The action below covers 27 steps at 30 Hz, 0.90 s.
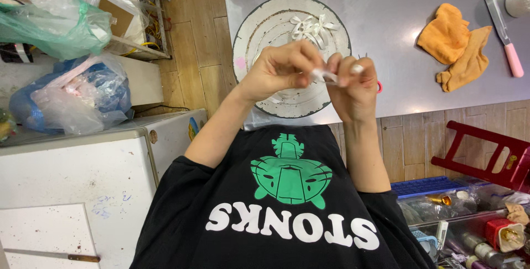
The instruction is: The person repeatedly ties white ribbon into small bows using both hands and places them on a round tray. They use pink-handled scissors to trim the ribbon ends after each bow is tied. The process is repeated multiple times throughout the clip.
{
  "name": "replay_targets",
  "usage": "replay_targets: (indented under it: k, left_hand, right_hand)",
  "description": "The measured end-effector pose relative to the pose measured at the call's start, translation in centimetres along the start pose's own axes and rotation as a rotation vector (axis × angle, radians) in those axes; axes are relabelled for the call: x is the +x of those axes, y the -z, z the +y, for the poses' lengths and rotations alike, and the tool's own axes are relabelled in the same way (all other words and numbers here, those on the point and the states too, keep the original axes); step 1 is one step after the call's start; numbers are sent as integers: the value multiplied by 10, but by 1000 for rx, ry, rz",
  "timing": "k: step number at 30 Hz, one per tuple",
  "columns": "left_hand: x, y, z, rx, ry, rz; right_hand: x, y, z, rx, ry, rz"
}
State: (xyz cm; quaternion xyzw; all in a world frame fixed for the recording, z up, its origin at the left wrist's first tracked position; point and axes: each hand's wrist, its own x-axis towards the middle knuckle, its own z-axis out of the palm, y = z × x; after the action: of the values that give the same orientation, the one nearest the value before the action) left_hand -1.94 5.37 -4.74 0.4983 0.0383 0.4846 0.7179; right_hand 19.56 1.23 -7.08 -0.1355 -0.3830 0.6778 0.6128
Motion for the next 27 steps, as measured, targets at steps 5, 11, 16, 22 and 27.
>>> replay_targets:
  k: [5,11,16,22,27]
  left_hand:
    - [2,-5,-14,21,54,120]
    - [3,-11,-10,155,101,125]
    - [8,-15,9,403,95,62]
    - [12,-19,41,672,68,-50]
    - [15,-27,44,943,35,-86]
  right_hand:
    - [-7,-1,8,-175,-7,158]
    - [-2,-17,4,-74,38,207]
    - [0,-21,-3,29,-110,240]
    - [-7,-12,-4,1,-296,315]
    - [-14,-13,1,-258,-285,351]
